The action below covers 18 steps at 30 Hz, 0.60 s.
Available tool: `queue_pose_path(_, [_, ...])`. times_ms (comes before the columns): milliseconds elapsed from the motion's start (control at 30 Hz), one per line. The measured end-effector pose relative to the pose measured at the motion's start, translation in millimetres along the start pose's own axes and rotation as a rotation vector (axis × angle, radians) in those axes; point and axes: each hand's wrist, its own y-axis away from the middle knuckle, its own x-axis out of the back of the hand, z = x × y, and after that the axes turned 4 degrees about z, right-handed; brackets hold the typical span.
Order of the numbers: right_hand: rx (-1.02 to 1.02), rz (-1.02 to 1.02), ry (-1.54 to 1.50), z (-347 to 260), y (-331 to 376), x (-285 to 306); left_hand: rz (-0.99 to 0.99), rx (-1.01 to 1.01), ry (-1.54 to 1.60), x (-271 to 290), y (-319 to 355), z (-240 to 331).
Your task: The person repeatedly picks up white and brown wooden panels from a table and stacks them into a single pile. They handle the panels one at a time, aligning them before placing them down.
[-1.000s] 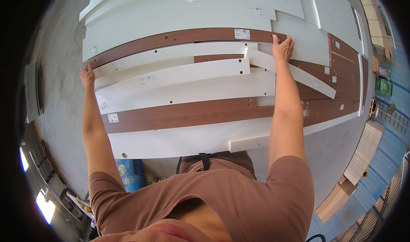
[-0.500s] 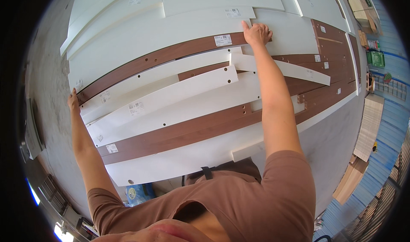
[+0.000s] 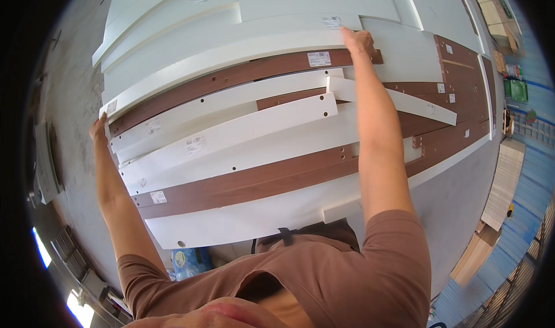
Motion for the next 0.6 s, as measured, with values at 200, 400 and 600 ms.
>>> queue_pose_path(200, [-0.111, -0.014, -0.352, 6.4, -17.7, 5.4, 0.029, -0.003, 0.287, 34.3, 14.2, 5.4])
queue_pose_path(400, [0.088, -0.067, -0.636, 68.3, -25.8, 70.0, -0.044, -0.059, 0.547, 81.1, 116.8, -26.1])
queue_pose_path(600, [0.084, 0.061, -0.791, 184.7, 47.2, 122.0, -0.103, -0.063, 0.639, 123.5, 264.0, -93.9])
